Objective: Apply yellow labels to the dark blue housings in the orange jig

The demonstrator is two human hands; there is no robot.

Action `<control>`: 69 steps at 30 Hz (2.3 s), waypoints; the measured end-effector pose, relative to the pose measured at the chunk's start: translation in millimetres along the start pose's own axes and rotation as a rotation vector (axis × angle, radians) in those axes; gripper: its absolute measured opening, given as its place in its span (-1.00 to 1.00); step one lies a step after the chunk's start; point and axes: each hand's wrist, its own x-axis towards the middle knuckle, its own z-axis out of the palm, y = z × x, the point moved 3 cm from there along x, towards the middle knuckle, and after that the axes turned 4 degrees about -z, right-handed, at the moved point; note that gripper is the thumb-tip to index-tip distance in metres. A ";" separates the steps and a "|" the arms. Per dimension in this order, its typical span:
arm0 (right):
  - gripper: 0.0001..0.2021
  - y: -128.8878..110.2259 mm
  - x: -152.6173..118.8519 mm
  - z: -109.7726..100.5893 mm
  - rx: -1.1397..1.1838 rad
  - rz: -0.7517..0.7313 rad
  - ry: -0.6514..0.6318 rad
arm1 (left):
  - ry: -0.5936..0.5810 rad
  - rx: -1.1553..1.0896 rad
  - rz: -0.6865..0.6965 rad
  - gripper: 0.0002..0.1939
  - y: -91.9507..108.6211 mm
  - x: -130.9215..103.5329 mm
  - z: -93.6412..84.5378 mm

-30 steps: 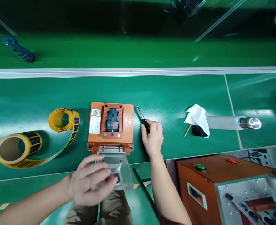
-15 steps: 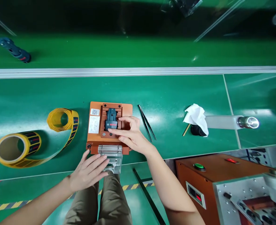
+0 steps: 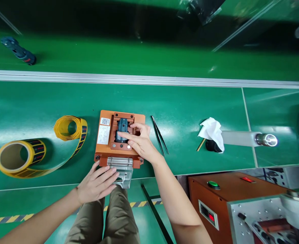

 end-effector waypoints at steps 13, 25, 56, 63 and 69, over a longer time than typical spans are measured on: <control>-0.60 -5.6 8.0 -6.9 0.128 0.167 0.270 | 0.037 -0.031 0.022 -0.40 -0.9 -3.5 3.6; -0.52 -109.7 -6.9 -33.5 0.155 0.351 0.314 | 0.085 -0.049 -0.095 -0.61 18.6 13.9 -23.4; -0.56 -288.5 -110.3 -132.6 1.346 0.293 0.363 | 0.262 -1.230 -0.565 -0.66 191.1 161.3 -220.9; -0.42 -304.2 -121.5 -131.5 1.391 0.317 0.068 | 0.479 -0.910 -0.457 -0.78 210.3 169.7 -228.6; -0.51 -312.8 -139.3 -143.7 1.124 0.173 0.148 | 0.375 -0.528 -0.435 -0.74 239.8 178.1 -255.7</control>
